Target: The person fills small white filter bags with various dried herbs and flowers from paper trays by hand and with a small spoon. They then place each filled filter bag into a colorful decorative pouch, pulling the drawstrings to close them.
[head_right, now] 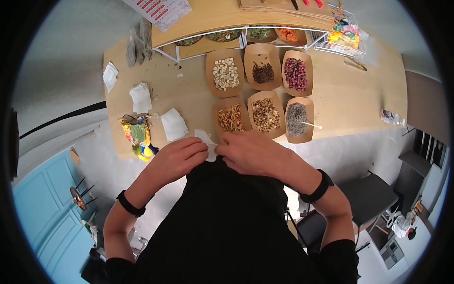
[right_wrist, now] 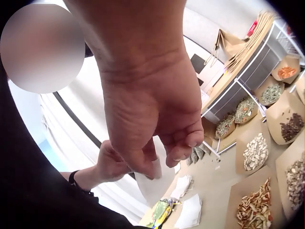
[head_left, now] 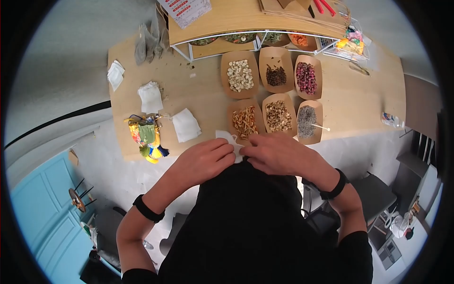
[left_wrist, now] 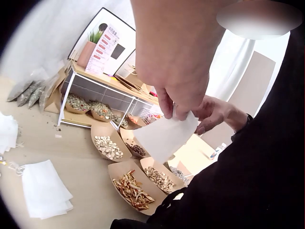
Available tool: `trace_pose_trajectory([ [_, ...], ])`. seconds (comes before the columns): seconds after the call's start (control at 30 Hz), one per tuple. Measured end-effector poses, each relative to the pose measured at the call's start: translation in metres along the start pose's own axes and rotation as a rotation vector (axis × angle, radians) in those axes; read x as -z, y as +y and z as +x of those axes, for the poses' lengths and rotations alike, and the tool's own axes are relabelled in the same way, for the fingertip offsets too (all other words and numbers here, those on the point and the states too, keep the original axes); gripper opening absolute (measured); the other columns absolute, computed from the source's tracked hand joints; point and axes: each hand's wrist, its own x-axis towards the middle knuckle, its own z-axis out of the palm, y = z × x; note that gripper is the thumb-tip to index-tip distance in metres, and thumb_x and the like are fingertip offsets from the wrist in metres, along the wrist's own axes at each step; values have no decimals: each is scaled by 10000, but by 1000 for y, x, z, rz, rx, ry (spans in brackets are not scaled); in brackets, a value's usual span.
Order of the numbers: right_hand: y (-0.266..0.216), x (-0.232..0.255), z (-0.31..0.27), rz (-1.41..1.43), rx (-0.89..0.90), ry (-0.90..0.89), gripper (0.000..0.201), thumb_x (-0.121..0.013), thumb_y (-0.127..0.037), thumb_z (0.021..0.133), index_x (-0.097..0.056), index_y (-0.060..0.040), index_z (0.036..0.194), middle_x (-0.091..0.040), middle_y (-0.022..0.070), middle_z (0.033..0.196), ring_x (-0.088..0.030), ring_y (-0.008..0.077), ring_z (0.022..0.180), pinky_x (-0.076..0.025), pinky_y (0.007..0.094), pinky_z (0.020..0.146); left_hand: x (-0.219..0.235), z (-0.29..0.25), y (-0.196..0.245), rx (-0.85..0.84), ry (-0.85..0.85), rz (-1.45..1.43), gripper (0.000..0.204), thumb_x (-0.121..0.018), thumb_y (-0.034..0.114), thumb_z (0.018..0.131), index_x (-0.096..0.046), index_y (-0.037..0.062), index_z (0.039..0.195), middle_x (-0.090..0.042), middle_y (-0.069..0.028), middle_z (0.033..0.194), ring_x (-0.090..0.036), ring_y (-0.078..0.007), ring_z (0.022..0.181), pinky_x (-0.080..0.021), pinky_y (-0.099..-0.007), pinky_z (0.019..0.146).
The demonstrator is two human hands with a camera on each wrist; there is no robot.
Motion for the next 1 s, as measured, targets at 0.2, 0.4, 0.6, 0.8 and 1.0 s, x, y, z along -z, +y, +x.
trace_pose_trajectory([
  [0.2,46,14,7,-235,81,116,129,-657,-136,796,-636,-107,920,-560,72,794,-632,247,784,-508,390,676,-13,26,-9,184,0,54,252,-650,16,706,-629,32,957,-613,-70,958,-594,-240,904,-510,-356,795],
  [0.4,62,12,17,-280,132,135,73,-620,-134,774,-618,-84,827,-571,72,807,-622,227,798,-495,341,705,-28,34,-16,286,37,90,282,-690,10,706,-642,46,981,-611,-58,967,-590,-244,898,-494,-363,781],
  [0.6,52,21,20,-285,140,142,143,-623,-83,740,-598,-71,880,-542,61,806,-607,223,795,-480,347,727,-49,24,-6,515,366,-120,568,-861,137,664,-595,67,1162,-565,-94,1212,-575,-253,1042,-474,-366,898],
  [0.8,40,27,19,-235,124,111,180,-644,-80,721,-594,-72,894,-534,65,821,-594,229,775,-477,346,731,-60,44,-24,632,388,-564,873,-906,178,592,-460,79,1337,-492,-131,1337,-475,-296,1259,-406,-395,1050],
  [1.0,36,31,17,-187,84,88,157,-650,-85,728,-594,-69,873,-556,70,848,-611,228,812,-482,341,741,-90,46,-35,499,280,-780,835,-839,102,633,-438,81,1364,-474,-109,1369,-482,-256,1256,-391,-374,1064],
])
